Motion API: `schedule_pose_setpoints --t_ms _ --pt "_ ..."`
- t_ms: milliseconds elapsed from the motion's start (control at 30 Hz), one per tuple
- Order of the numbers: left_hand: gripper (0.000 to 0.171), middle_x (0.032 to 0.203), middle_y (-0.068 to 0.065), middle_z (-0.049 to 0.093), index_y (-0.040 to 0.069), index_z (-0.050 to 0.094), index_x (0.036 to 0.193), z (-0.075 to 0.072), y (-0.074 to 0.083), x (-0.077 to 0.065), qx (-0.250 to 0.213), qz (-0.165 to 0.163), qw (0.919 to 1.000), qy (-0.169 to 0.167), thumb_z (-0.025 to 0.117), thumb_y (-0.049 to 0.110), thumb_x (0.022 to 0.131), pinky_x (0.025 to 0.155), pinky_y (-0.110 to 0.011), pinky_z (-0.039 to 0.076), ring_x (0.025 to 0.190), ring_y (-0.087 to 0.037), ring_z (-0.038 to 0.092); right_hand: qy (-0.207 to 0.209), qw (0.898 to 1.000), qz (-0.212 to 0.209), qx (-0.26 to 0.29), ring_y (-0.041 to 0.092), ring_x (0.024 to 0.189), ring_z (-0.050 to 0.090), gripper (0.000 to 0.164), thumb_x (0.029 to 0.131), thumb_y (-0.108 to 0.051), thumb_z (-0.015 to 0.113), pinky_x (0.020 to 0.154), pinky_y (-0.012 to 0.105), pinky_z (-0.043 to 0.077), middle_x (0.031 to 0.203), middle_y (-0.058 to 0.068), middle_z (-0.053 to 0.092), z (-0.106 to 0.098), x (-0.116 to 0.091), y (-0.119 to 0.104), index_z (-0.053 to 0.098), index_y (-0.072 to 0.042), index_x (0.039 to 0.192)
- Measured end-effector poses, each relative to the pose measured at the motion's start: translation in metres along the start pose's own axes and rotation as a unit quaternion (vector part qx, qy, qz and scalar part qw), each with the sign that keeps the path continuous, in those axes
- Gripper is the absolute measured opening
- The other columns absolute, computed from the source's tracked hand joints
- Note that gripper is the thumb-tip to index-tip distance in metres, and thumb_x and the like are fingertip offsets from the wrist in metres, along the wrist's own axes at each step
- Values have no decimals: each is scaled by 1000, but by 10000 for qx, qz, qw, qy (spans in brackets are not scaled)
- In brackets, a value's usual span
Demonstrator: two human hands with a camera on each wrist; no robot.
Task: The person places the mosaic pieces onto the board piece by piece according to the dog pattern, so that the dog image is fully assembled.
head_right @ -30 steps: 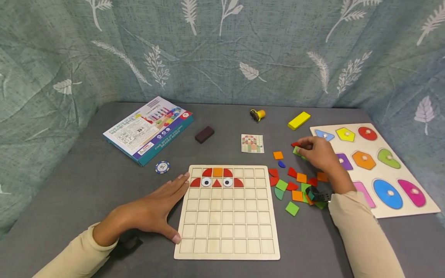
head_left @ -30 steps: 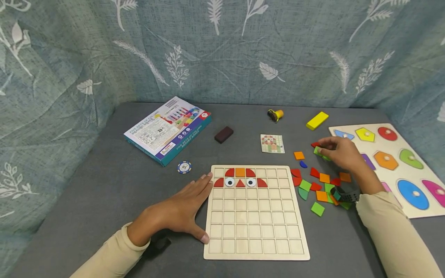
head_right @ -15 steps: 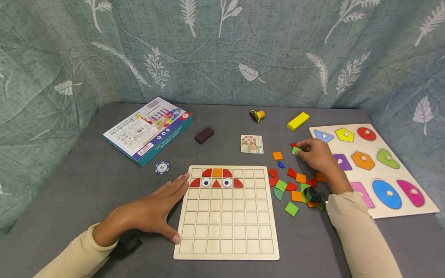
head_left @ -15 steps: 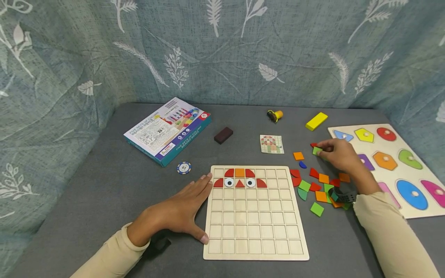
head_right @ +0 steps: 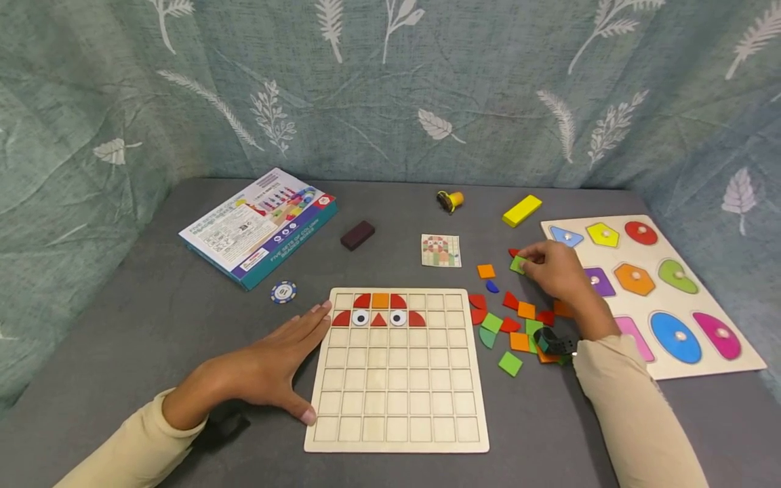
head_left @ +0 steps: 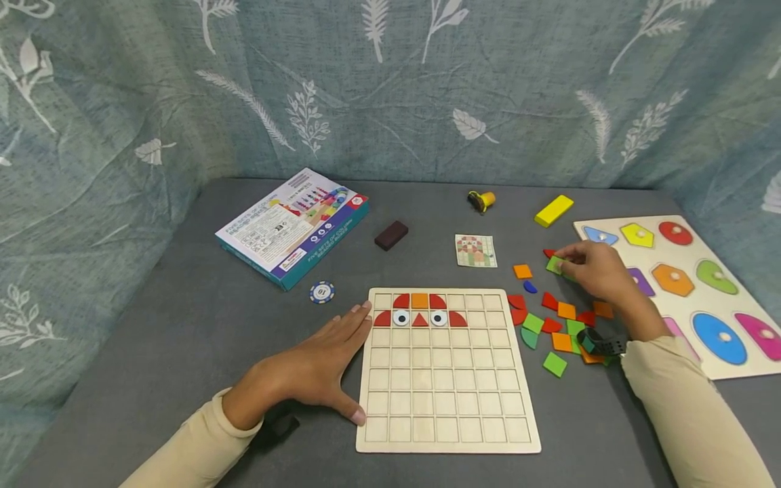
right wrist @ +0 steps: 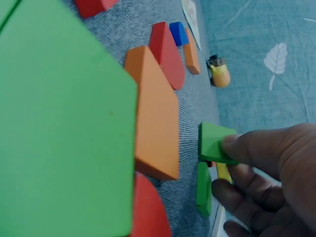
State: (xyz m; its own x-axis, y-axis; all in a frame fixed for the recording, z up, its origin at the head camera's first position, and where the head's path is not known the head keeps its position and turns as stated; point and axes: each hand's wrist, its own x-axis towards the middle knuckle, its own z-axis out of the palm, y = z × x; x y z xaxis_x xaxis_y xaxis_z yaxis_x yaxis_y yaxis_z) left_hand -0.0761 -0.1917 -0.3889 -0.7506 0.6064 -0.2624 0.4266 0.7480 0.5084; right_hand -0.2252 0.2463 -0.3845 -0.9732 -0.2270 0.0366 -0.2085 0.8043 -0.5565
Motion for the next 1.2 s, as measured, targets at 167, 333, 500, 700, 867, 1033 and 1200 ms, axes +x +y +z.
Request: schedule_pose_setpoints --t_ms 167,333,500,700,867,1033,1200 --pt "136 162 -13 -4 -1 8 155 1 -1 -1 9 3 10000 21 79 69 62 116 -50 7 147 -29 -2 371 9989 -234 140 36 95 57 21 95 -6 59 73 43 48 104 24 64 1 -1 -4 67 9 109" --pt "137 162 -13 -5 1 7 155 1 -1 -1 30 -23 10000 13 79 69 61 116 -50 6 147 -28 -3 527 9977 -379 199 33 88 54 22 95 -5 59 74 43 45 101 22 61 1 -1 -10 66 9 112" --pt "137 162 -13 -5 1 7 155 0 -1 -1 9 -27 10000 20 79 69 61 116 -50 6 147 -28 -3 503 9973 -517 132 26 77 49 21 95 -5 60 61 32 41 96 17 60 1 -1 -17 68 7 110" --pt "137 162 -13 -5 0 7 155 1 -2 0 27 -2 10000 36 79 69 61 116 -50 7 147 -29 -3 315 9983 -454 156 27 77 51 21 96 -8 60 63 35 44 97 16 59 0 -3 -30 69 5 111" --pt "137 162 -14 -4 0 7 155 1 -2 1 49 7 10000 63 80 69 60 116 -51 8 147 -29 -2 121 9984 -491 269 35 95 58 22 97 -7 58 80 49 49 108 22 63 2 -5 -41 67 5 113" --pt "137 162 -13 -5 0 7 155 1 -2 1 84 -14 10000 46 81 67 60 116 -50 7 147 -28 -2 -80 9969 -714 334 37 100 61 21 97 -4 58 83 52 50 110 23 66 6 -5 -49 67 6 113" --pt "137 162 -13 -5 1 7 155 2 -2 0 72 -20 10000 62 81 67 60 116 -50 6 147 -28 -3 -278 9959 -822 258 36 102 62 21 97 -5 58 84 51 50 110 20 67 10 -3 -55 69 3 112"
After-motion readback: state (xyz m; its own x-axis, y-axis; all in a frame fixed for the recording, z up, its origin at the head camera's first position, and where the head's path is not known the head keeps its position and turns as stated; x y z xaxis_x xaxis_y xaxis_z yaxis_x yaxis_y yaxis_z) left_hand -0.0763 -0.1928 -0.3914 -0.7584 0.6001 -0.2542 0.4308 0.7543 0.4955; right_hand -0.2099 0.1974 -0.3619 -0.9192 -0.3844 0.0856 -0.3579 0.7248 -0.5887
